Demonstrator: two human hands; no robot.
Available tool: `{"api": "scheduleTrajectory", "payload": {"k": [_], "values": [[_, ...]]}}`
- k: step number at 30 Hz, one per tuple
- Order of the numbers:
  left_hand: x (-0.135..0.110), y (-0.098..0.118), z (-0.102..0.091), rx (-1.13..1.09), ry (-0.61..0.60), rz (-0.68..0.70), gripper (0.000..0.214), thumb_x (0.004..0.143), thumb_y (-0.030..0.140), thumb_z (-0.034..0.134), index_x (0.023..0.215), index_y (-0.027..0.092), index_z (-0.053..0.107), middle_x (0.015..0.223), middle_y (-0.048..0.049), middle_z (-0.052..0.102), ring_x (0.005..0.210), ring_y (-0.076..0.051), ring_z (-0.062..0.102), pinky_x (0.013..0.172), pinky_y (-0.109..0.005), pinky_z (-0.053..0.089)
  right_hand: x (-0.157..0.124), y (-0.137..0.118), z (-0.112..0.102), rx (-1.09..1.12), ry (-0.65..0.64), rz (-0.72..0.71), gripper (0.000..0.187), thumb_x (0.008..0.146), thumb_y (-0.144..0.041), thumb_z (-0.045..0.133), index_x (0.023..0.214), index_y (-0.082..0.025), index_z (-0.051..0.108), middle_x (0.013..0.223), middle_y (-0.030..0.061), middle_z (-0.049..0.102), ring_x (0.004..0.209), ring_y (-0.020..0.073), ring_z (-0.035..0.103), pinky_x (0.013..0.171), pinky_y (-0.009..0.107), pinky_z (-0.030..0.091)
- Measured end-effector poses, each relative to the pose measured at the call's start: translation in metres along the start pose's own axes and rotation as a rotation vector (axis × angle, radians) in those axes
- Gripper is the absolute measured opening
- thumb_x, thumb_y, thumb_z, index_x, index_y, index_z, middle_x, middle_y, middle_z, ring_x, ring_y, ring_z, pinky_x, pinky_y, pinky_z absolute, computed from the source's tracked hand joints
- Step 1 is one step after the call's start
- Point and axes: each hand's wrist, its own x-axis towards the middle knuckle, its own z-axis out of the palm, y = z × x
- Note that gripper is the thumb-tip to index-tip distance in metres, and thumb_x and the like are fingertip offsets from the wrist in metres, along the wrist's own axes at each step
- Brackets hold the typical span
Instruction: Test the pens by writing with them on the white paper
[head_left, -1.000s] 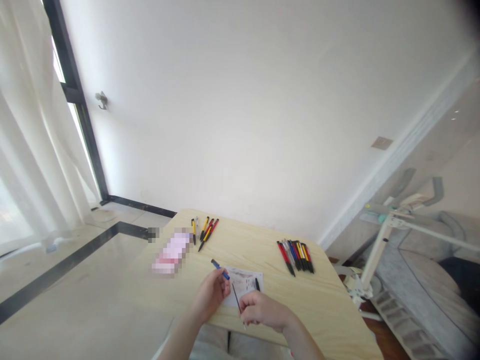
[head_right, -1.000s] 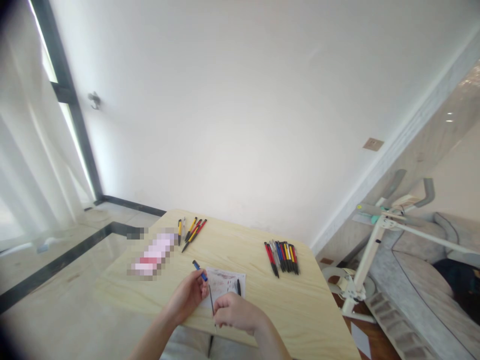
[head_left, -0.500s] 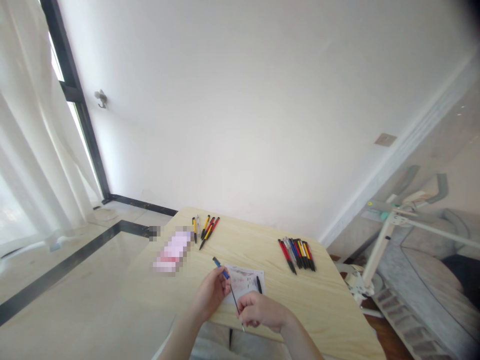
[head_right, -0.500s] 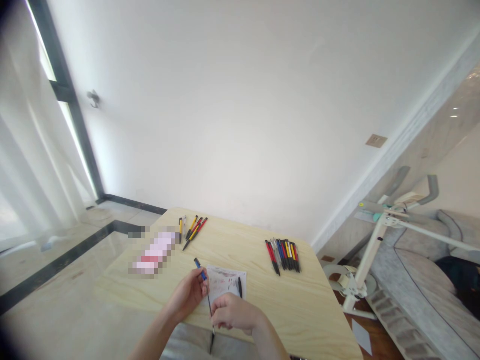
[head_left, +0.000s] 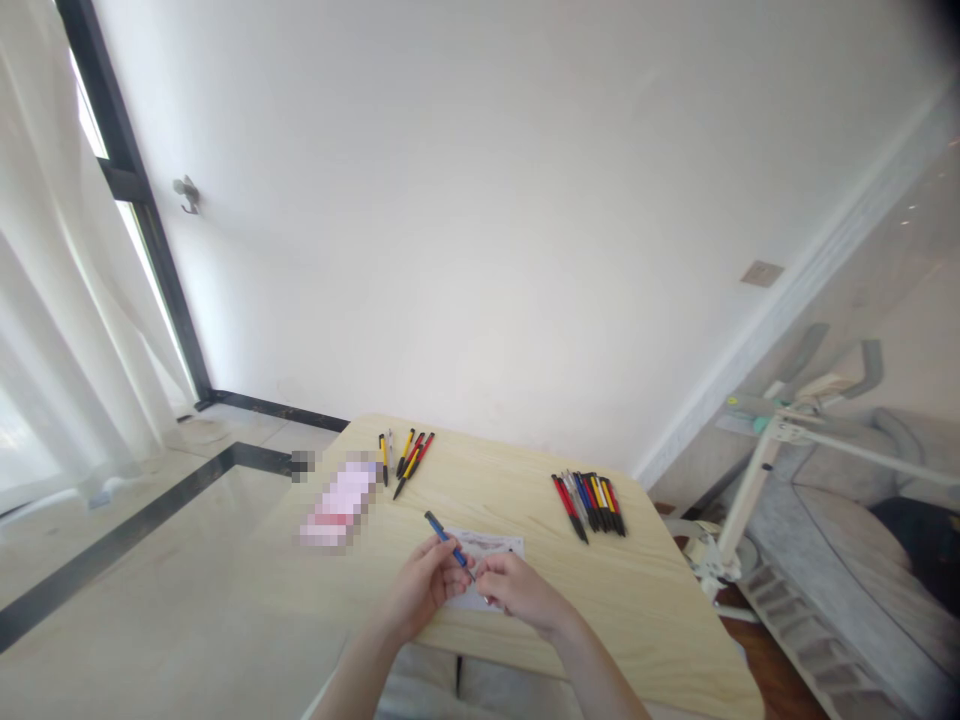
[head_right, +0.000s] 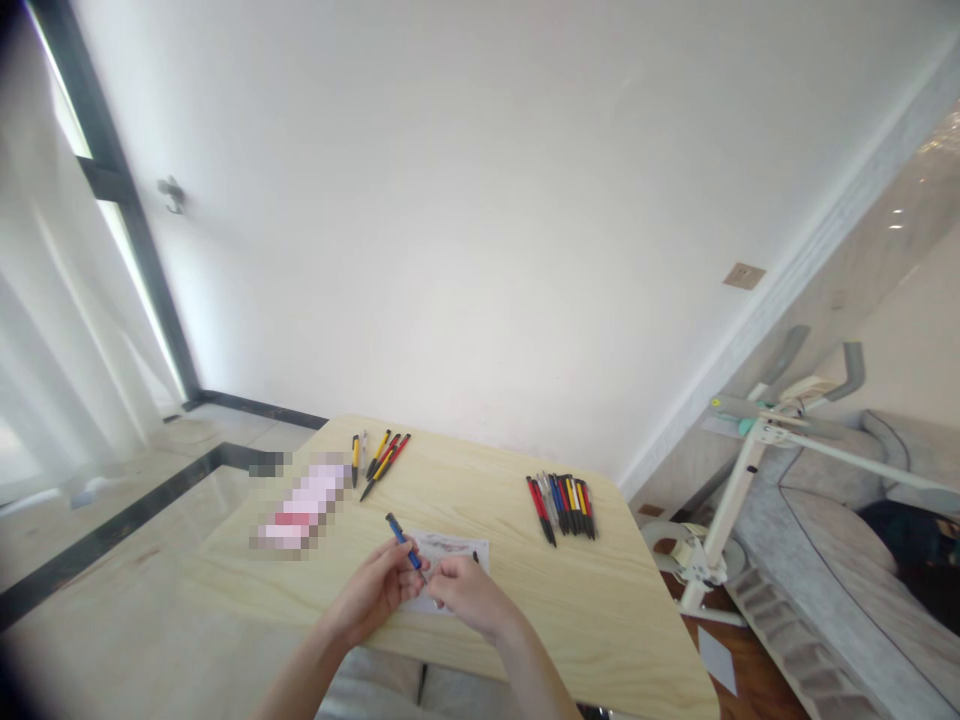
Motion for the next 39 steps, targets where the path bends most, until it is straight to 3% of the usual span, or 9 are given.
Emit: {"api": "scheduleTrajectory", "payload": {"k": [3,7,10,12,16,21,32,36,39], "values": [[0.002,0.001,-0.002,-0.050,0.049,-0.018,0.012,0.076,0.025,0.055,0.081,0.014,0.053,0.073,-0.0067,0.065,0.055,-0.011,0.060,0.056,-0.023,0.047,0.000,-0.004,-0.001,-0.136,0.142,-0.105,0.016,0.072,-0.025,0.047,0.062,-0.015,0.054,0.054,-0.0038,0.048,0.052,0.0083,0.042,0.047,0.019,0.030],[0.004,0.001,-0.005,-0.151,0.114,-0.012,0.010,0.076,0.022,0.055,0.080,0.013,0.053,0.073,-0.0060,0.065,0.056,-0.010,0.061,0.059,-0.022,0.049,-0.003,0.004,-0.019,-0.145,0.361,-0.142,0.031,0.080,-0.039,0.039,0.068,-0.015,0.054,0.058,-0.0015,0.051,0.051,0.0103,0.046,0.046,0.020,0.034],[0.006,0.002,-0.006,-0.214,0.139,-0.024,0.009,0.076,0.021,0.055,0.078,0.012,0.054,0.072,-0.0065,0.065,0.057,-0.010,0.061,0.059,-0.021,0.050,-0.006,0.019,-0.032,-0.323,0.573,-0.160,0.025,0.080,-0.035,0.042,0.073,-0.016,0.056,0.067,0.0017,0.057,0.060,0.0131,0.051,0.056,0.022,0.038],[0.008,0.002,-0.007,-0.243,0.163,-0.025,0.007,0.077,0.019,0.054,0.078,0.012,0.054,0.073,-0.0079,0.065,0.059,-0.011,0.062,0.059,-0.022,0.051,-0.008,0.029,-0.034,-0.492,0.621,-0.133,0.018,0.079,-0.029,0.044,0.076,-0.017,0.057,0.073,0.0023,0.059,0.066,0.0144,0.053,0.061,0.023,0.038],[0.010,0.003,-0.008,-0.277,0.207,-0.014,0.004,0.077,0.014,0.053,0.080,0.011,0.054,0.077,-0.0091,0.066,0.059,-0.012,0.063,0.060,-0.023,0.052,-0.009,0.039,-0.023,-0.784,0.647,-0.086,0.013,0.077,-0.022,0.047,0.074,-0.021,0.059,0.077,0.0017,0.059,0.074,0.0156,0.054,0.065,0.023,0.037],[0.009,0.003,-0.009,-0.272,0.174,-0.014,0.006,0.076,0.016,0.055,0.081,0.012,0.054,0.079,-0.0087,0.066,0.061,-0.012,0.063,0.061,-0.024,0.053,-0.003,0.038,-0.013,-0.940,0.651,-0.053,0.014,0.077,-0.019,0.047,0.075,-0.022,0.060,0.080,0.0014,0.058,0.078,0.0154,0.054,0.065,0.022,0.036],[0.007,0.003,-0.008,-0.270,0.176,-0.037,0.009,0.077,0.018,0.054,0.083,0.012,0.055,0.079,-0.0091,0.067,0.061,-0.012,0.064,0.062,-0.024,0.052,0.004,0.025,-0.013,-0.969,0.614,-0.049,0.010,0.076,-0.019,0.049,0.075,-0.021,0.059,0.078,0.0008,0.059,0.076,0.0144,0.054,0.064,0.021,0.035],[0.008,0.003,-0.010,-0.273,0.170,-0.039,0.008,0.076,0.018,0.055,0.082,0.012,0.055,0.079,-0.0097,0.067,0.064,-0.013,0.064,0.063,-0.024,0.052,0.005,0.028,-0.015,-1.006,0.598,0.019,0.010,0.075,-0.021,0.050,0.074,-0.021,0.060,0.079,0.0024,0.059,0.078,0.0156,0.055,0.065,0.022,0.035],[0.008,0.002,-0.011,-0.276,0.155,-0.031,0.009,0.076,0.019,0.055,0.082,0.012,0.055,0.079,-0.0097,0.067,0.064,-0.013,0.064,0.062,-0.024,0.052,0.008,0.031,-0.014,-1.018,0.599,-0.016,0.012,0.076,-0.019,0.048,0.073,-0.020,0.060,0.079,0.0032,0.059,0.079,0.0156,0.055,0.067,0.022,0.035]]}}
